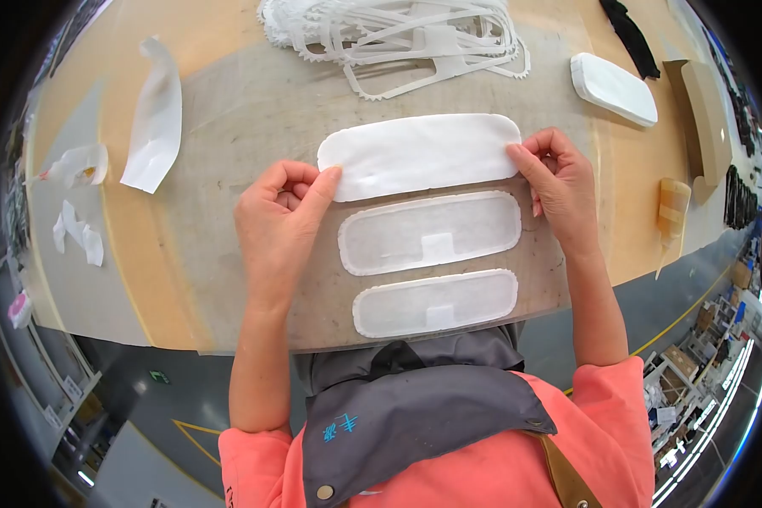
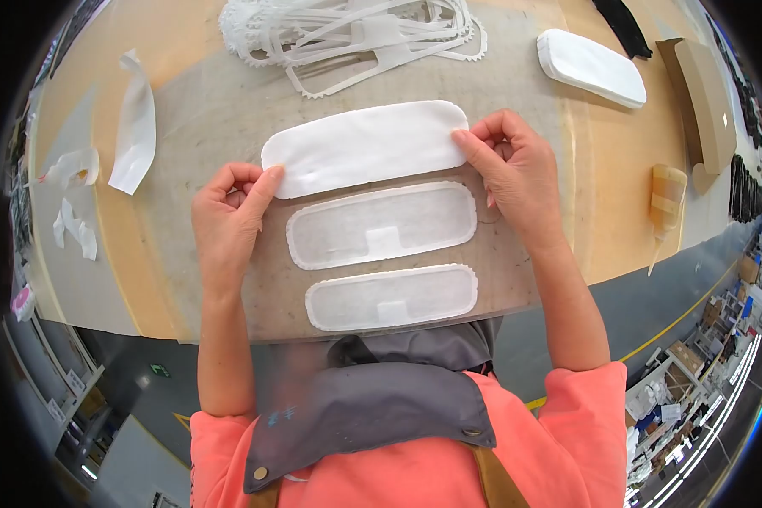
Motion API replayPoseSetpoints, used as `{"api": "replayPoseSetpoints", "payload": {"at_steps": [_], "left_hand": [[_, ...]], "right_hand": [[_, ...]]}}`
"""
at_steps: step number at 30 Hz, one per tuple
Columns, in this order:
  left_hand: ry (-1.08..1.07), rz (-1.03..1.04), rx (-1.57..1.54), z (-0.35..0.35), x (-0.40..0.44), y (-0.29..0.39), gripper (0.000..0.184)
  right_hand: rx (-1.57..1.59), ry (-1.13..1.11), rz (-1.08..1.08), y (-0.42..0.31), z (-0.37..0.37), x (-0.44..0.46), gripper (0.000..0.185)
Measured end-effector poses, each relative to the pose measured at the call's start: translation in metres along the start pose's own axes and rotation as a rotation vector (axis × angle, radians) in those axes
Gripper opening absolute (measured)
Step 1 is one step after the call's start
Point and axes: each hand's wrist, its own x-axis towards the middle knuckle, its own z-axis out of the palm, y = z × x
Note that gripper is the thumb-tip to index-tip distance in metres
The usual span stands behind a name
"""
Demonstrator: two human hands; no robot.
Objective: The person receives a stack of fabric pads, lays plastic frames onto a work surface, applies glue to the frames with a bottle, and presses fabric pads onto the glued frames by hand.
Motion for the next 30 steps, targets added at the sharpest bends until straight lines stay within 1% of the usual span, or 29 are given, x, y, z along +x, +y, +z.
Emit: {"api": "replayPoseSetpoints", "payload": {"at_steps": [14, 18, 27, 30], "left_hand": [[0.035, 0.02, 0.075, 0.0022, 0.0032, -0.0053, 0.017], [0.048, 0.041, 0.091, 0.0021, 0.0038, -0.0072, 0.017], [0.048, -0.005, 0.072, 0.0038, 0.0022, -0.0032, 0.018], [0.052, 0.037, 0.113, 0.0049, 0.0014, -0.0036, 0.014]], "right_hand": [[-0.071, 0.053, -0.009, -0.0027, 0.006, -0.0002, 0.019], [-0.059, 0.068, 0.004, -0.0015, 0.0076, -0.0019, 0.019], [-0.032, 0.059, 0.024, -0.0029, 0.0073, -0.0037, 0.019], [-0.002, 0.072, 0.035, -0.0032, 0.0092, -0.005, 0.017]]}}
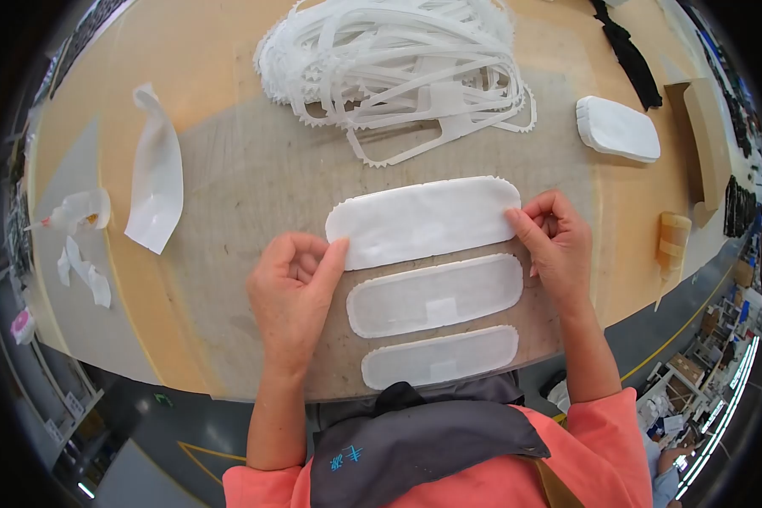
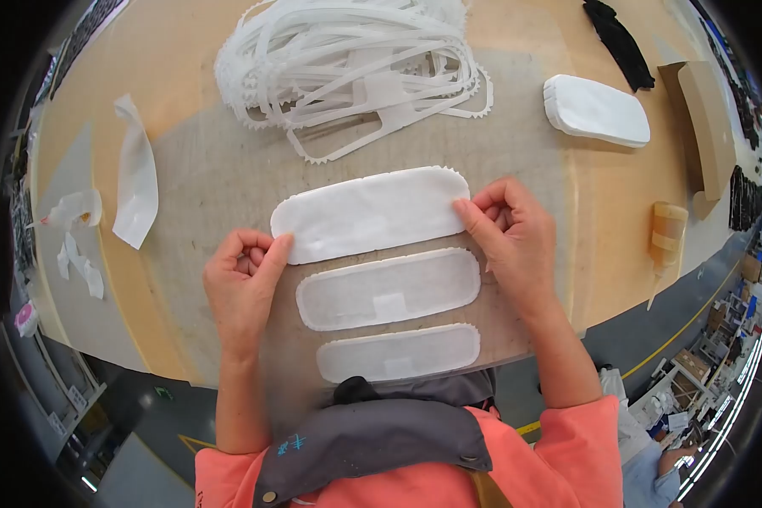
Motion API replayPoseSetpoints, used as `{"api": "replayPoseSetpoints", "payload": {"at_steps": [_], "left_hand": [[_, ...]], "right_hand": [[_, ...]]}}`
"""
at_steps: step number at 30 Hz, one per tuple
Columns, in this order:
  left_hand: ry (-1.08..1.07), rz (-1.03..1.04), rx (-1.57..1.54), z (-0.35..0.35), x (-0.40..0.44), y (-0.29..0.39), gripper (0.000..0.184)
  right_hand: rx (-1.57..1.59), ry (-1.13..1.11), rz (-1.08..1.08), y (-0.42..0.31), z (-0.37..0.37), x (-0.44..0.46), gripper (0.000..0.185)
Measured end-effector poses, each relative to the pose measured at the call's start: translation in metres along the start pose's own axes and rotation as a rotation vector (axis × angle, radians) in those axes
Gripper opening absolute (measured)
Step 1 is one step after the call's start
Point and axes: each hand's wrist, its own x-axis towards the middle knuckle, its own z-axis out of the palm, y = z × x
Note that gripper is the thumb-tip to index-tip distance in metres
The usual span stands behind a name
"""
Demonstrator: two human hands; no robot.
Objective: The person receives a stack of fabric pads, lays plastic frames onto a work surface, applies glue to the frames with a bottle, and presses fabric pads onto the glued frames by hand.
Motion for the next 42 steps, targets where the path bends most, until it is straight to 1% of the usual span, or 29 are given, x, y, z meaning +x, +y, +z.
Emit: {"api": "replayPoseSetpoints", "payload": {"at_steps": [10, 12, 15, 18, 21, 24, 27, 33, 40, 42], "left_hand": [[0.019, -0.009, 0.047, 0.002, -0.001, 0.001, 0.015], [0.037, -0.024, 0.04, 0.001, -0.001, 0.003, 0.018], [0.124, 0.036, -0.024, -0.002, -0.008, 0.001, 0.017], [0.236, 0.311, 0.109, -0.008, -0.026, -0.002, 0.025], [0.069, 0.846, 0.354, 0.009, -0.019, -0.006, 0.053], [-0.195, 0.864, 0.61, 0.022, -0.02, -0.005, 0.084], [-0.304, 0.787, 0.74, 0.026, -0.015, -0.004, 0.094], [-0.302, 0.78, 0.822, 0.028, -0.014, -0.006, 0.099], [-0.309, 0.772, 0.883, 0.028, -0.016, -0.006, 0.096], [-0.284, 0.779, 0.909, 0.028, -0.017, -0.005, 0.096]], "right_hand": [[-0.03, 0.016, -0.016, 0.001, 0.002, 0.0, 0.017], [-0.027, 0.011, -0.03, 0.003, 0.001, 0.0, 0.018], [-0.024, 0.013, -0.037, 0.002, 0.002, 0.002, 0.018], [-0.038, 0.022, -0.028, 0.002, 0.004, -0.002, 0.017], [-0.041, 0.012, -0.062, 0.006, -0.001, 0.001, 0.017], [-0.04, 0.016, -0.05, 0.003, 0.001, 0.0, 0.017], [-0.062, 0.007, -0.028, 0.001, 0.0, 0.001, 0.017], [-0.128, 0.028, -0.075, -0.001, 0.001, 0.0, 0.02], [-0.173, 0.048, -0.146, 0.006, 0.002, 0.003, 0.022], [-0.182, 0.048, -0.113, 0.001, 0.002, 0.001, 0.022]]}}
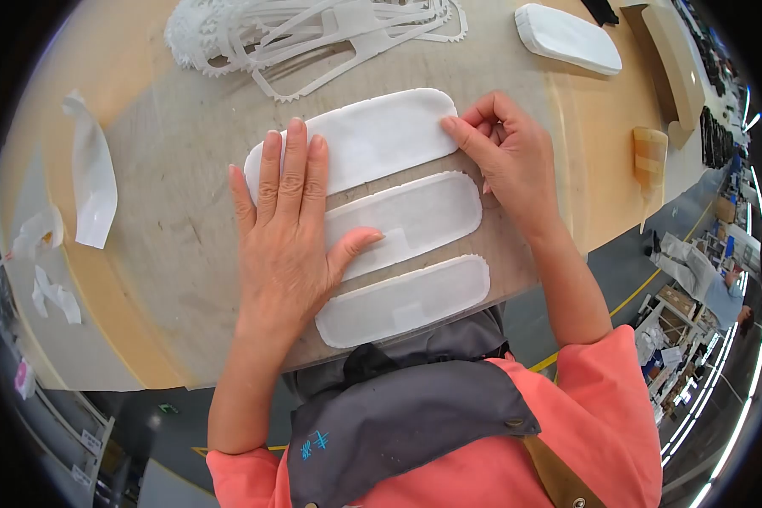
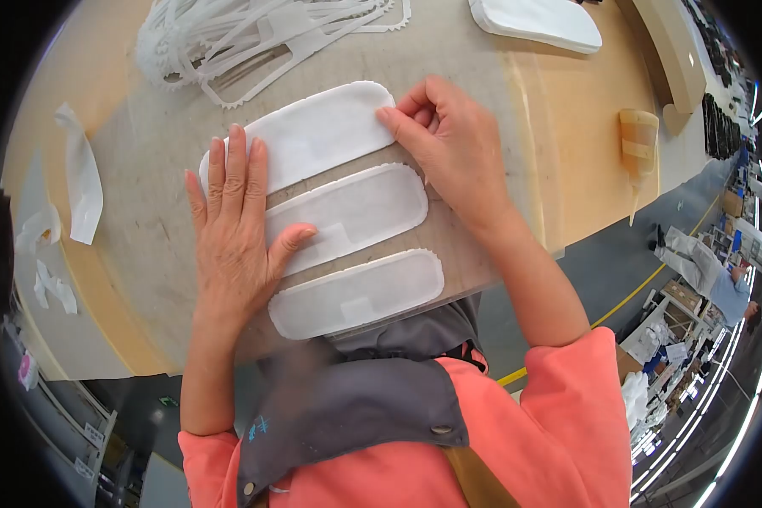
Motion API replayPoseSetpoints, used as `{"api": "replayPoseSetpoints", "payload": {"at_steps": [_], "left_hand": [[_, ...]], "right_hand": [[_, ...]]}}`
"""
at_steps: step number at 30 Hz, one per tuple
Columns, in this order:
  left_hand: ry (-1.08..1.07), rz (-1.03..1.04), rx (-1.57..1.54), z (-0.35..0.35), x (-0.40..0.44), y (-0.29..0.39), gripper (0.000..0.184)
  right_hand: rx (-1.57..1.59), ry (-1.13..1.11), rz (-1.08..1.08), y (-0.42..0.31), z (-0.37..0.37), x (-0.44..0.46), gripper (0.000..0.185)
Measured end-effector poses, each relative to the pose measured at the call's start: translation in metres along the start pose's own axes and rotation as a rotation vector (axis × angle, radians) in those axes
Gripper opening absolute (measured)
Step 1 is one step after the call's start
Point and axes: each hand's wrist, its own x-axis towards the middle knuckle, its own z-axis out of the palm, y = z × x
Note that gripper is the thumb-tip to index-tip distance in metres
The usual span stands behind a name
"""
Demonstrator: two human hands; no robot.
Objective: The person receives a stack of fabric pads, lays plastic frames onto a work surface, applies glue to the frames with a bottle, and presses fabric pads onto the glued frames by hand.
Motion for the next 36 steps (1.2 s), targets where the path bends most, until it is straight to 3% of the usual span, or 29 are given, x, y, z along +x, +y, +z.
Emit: {"api": "replayPoseSetpoints", "payload": {"at_steps": [7, 10, 13, 15, 18, 24, 27, 30, 33, 34, 36], "left_hand": [[0.006, 0.0, -0.007, 0.001, -0.001, 0.002, 0.095], [0.041, -0.016, -0.023, -0.005, 0.0, 0.001, 0.092], [0.06, -0.026, -0.037, -0.011, -0.004, 0.001, 0.086], [0.041, -0.01, -0.029, -0.007, 0.001, 0.006, 0.082], [0.045, 0.004, 0.014, 0.009, 0.007, 0.005, 0.079], [0.071, -0.198, 0.074, 0.001, -0.035, -0.045, 0.08], [0.12, -0.271, 0.086, -0.009, -0.058, -0.061, 0.081], [0.102, -0.338, 0.083, -0.016, -0.069, -0.056, 0.081], [0.149, -0.315, 0.068, -0.009, -0.079, -0.052, 0.082], [0.157, -0.319, 0.064, -0.009, -0.083, -0.051, 0.081], [0.173, -0.325, 0.047, -0.007, -0.091, -0.049, 0.08]], "right_hand": [[-0.003, -0.051, 0.066, -0.005, -0.006, 0.0, 0.022], [-0.1, 0.257, -0.139, 0.0, -0.01, -0.001, 0.032], [-0.287, 0.099, -0.574, -0.011, 0.0, -0.022, 0.06], [-0.52, -0.157, -0.764, -0.02, 0.021, -0.036, 0.08], [-0.732, -0.252, -0.789, -0.005, 0.042, -0.028, 0.094], [-1.005, -0.072, -0.573, 0.036, -0.017, 0.002, 0.099], [-0.978, 0.128, -0.666, 0.011, -0.029, -0.01, 0.087], [-0.554, -0.039, -0.793, -0.026, 0.002, -0.024, 0.057], [-0.375, -0.277, -0.863, -0.045, 0.045, -0.023, 0.026], [-0.354, -0.206, -0.985, -0.048, 0.06, -0.02, 0.01], [-0.527, -0.243, -1.055, -0.05, 0.072, -0.012, 0.007]]}}
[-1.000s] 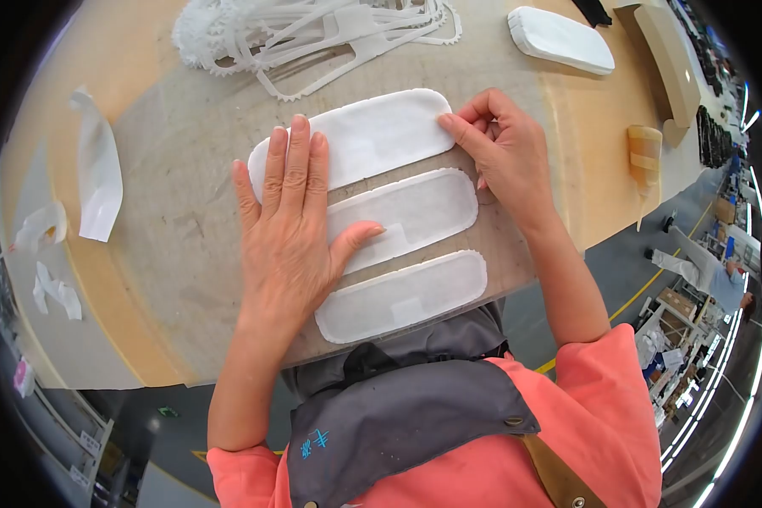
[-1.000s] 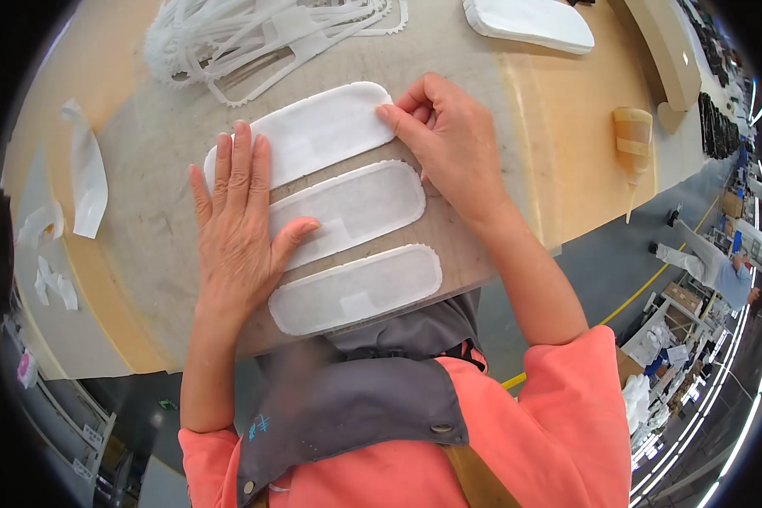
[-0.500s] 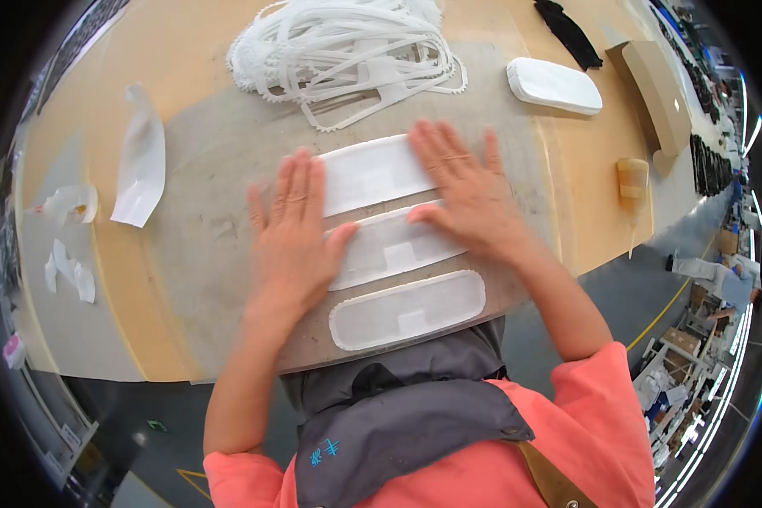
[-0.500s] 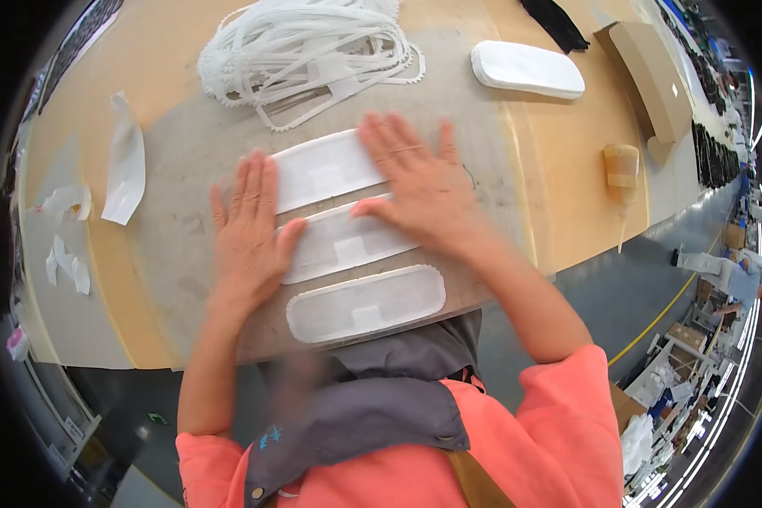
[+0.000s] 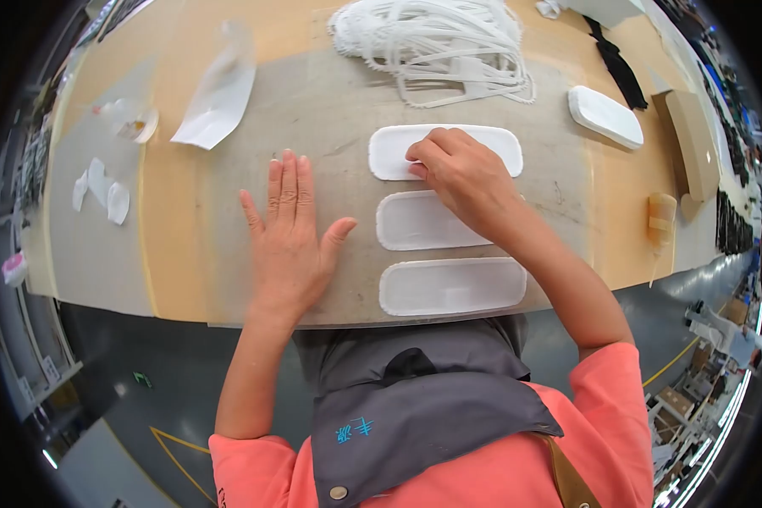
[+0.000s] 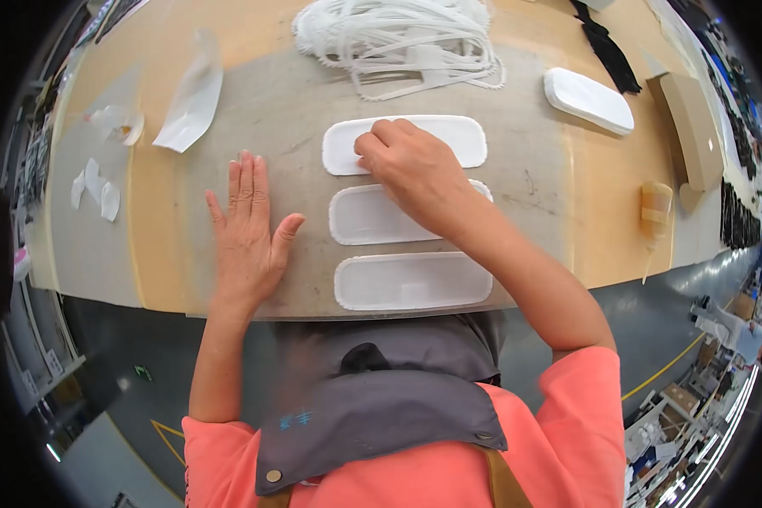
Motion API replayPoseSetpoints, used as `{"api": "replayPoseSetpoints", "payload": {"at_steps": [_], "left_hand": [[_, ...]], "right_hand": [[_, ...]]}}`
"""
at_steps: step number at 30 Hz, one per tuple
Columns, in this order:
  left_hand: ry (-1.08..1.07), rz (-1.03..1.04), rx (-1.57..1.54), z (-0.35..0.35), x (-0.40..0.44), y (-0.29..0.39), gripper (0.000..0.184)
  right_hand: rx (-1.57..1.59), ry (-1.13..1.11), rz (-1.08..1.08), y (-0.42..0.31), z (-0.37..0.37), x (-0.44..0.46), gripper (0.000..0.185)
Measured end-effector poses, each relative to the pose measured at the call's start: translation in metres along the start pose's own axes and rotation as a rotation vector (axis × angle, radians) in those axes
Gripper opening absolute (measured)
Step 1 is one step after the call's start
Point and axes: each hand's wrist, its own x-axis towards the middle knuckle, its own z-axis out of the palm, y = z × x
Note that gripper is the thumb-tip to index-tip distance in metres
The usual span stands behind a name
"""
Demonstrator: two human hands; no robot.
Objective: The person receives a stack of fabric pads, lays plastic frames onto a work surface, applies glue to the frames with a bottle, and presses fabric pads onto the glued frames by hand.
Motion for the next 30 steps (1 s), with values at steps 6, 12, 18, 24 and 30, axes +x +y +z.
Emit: {"api": "replayPoseSetpoints", "payload": {"at_steps": [6, 12, 18, 24, 30], "left_hand": [[0.067, 0.036, -0.08, -0.005, -0.005, 0.007, 0.075], [0.039, 0.102, -0.153, -0.003, -0.002, 0.019, 0.066], [0.002, 0.059, -0.134, -0.006, -0.01, 0.018, 0.065], [-0.033, 0.038, -0.091, -0.012, -0.013, 0.017, 0.064], [-0.048, 0.083, -0.078, -0.01, -0.003, 0.038, 0.066]], "right_hand": [[-0.166, -0.173, -0.157, 0.013, 0.008, 0.016, 0.01], [0.801, -0.122, 0.431, 0.04, -0.014, 0.011, 0.018], [1.813, 0.674, 0.453, 0.166, -0.072, -0.094, 0.039], [0.956, 0.997, 0.609, 0.188, -0.195, -0.191, 0.031], [-0.112, 0.464, 0.518, 0.139, -0.161, -0.165, 0.013]]}}
